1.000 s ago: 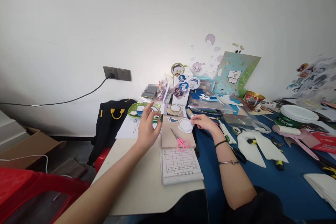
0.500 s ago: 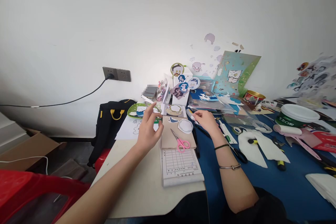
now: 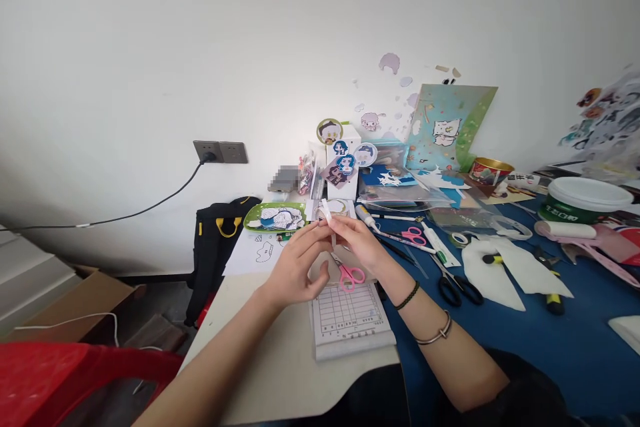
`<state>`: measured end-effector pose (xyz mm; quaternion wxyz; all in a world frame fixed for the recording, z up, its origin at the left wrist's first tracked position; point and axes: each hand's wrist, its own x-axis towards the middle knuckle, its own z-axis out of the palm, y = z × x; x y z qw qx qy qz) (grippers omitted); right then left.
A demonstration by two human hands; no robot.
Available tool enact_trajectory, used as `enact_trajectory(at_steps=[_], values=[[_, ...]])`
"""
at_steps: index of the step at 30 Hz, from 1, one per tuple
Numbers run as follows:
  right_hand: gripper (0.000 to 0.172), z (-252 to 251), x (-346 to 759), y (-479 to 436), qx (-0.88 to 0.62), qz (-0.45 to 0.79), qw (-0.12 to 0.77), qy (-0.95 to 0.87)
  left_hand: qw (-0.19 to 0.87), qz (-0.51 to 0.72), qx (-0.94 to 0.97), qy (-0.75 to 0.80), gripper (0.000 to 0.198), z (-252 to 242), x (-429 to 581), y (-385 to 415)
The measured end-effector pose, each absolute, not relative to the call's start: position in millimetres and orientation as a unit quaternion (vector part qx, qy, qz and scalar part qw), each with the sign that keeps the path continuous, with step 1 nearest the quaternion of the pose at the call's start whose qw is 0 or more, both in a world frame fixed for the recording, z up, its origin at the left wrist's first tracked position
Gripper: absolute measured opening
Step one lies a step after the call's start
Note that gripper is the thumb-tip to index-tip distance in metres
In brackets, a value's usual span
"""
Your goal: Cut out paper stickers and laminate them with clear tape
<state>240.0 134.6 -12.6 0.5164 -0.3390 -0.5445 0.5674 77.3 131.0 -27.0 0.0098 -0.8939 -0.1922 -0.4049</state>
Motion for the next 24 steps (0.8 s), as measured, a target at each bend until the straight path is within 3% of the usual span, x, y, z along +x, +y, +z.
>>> enact_trajectory(at_steps=[5,8,11,24], values=[[0.028,-10,245,137,-0.342,0.569,0.574,-0.479,0.114,-0.373,-0.904,-0.176,0.033,-21,71,133],[0.031,-6,264,145,-0.344,0.530,0.641,-0.436,0.147,-0.417,-0.855,-0.272,0.019,-24,64,142],[0.033,1,289,153,-0.351,0.504,0.679,-0.403,0.131,-0.310,-0.866,-0.370,0.016,-26,61,157],[0.031,11,313,150,-0.336,0.492,0.678,-0.430,0.092,0.034,-0.924,-0.370,0.030,-2,125,199]])
